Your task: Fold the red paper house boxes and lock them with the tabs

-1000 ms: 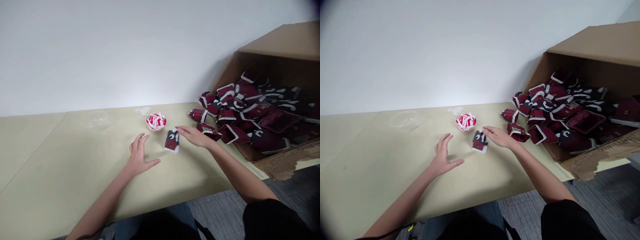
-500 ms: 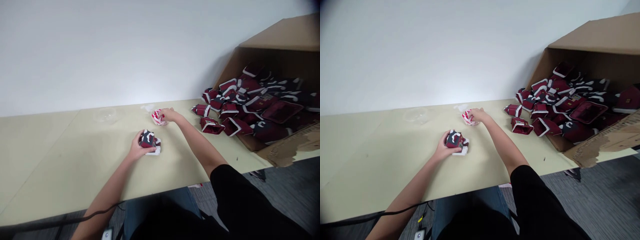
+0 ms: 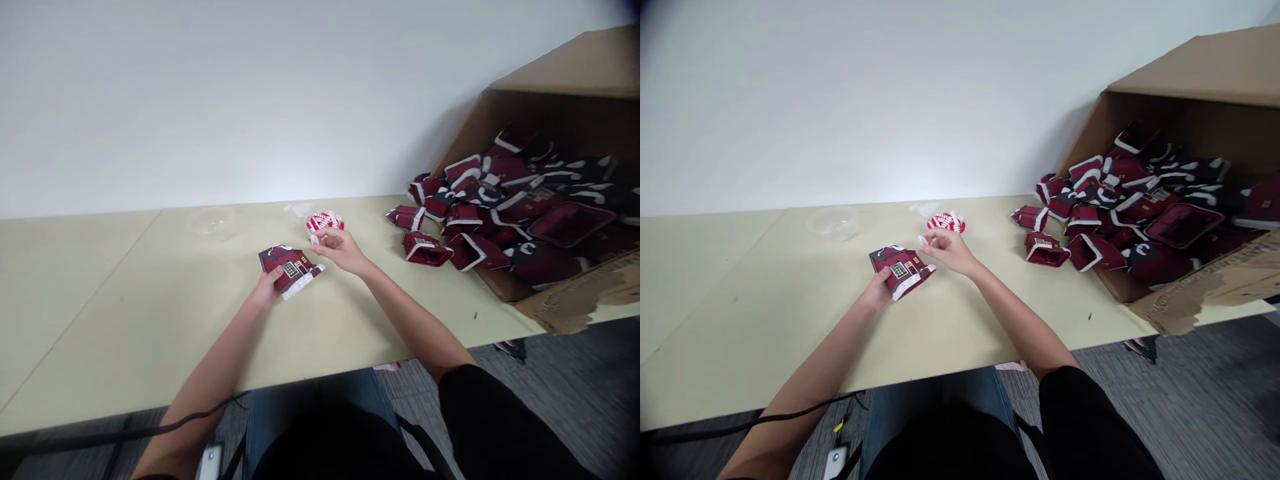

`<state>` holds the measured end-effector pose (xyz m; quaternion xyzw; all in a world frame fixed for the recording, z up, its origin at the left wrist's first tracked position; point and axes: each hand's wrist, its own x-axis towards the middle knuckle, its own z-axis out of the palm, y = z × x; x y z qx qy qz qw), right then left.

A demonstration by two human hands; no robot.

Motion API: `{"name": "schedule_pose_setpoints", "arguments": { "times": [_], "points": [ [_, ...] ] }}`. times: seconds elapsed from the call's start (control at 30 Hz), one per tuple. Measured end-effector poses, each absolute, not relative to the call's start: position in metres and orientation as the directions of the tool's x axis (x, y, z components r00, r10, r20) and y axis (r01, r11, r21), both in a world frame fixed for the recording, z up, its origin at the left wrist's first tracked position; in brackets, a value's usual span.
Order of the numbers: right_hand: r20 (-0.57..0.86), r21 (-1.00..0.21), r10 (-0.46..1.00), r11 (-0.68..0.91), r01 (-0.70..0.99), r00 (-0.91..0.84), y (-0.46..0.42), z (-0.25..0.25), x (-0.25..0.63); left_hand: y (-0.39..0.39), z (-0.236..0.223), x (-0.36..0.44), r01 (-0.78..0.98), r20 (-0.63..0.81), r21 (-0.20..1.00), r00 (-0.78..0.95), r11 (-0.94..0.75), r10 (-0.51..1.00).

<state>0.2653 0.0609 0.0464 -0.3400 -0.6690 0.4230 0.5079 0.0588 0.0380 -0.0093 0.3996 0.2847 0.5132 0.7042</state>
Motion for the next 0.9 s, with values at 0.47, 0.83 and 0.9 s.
{"name": "schedule_pose_setpoints", "arguments": {
  "times": [0.47,0.83,0.9],
  "points": [
    [0.526,-0.819,0.849,0.523,0.236,-0.058,0.024,0.027,0.259,0.033,-0.010,0.067,-0.423,0.092,0.903,0.372,0.081,0.924],
    [0.403,-0.887,0.914,0.401,0.230,-0.040,0.013,0.017,0.246,0.034,-0.010,0.072,-0.213,0.289,0.941,0.101,-0.263,0.952],
    [0.373,-0.898,0.927,0.372,0.233,-0.042,0.011,0.018,0.245,0.034,-0.011,0.072,-0.181,0.322,0.935,0.068,-0.306,0.944]
  ]
}}
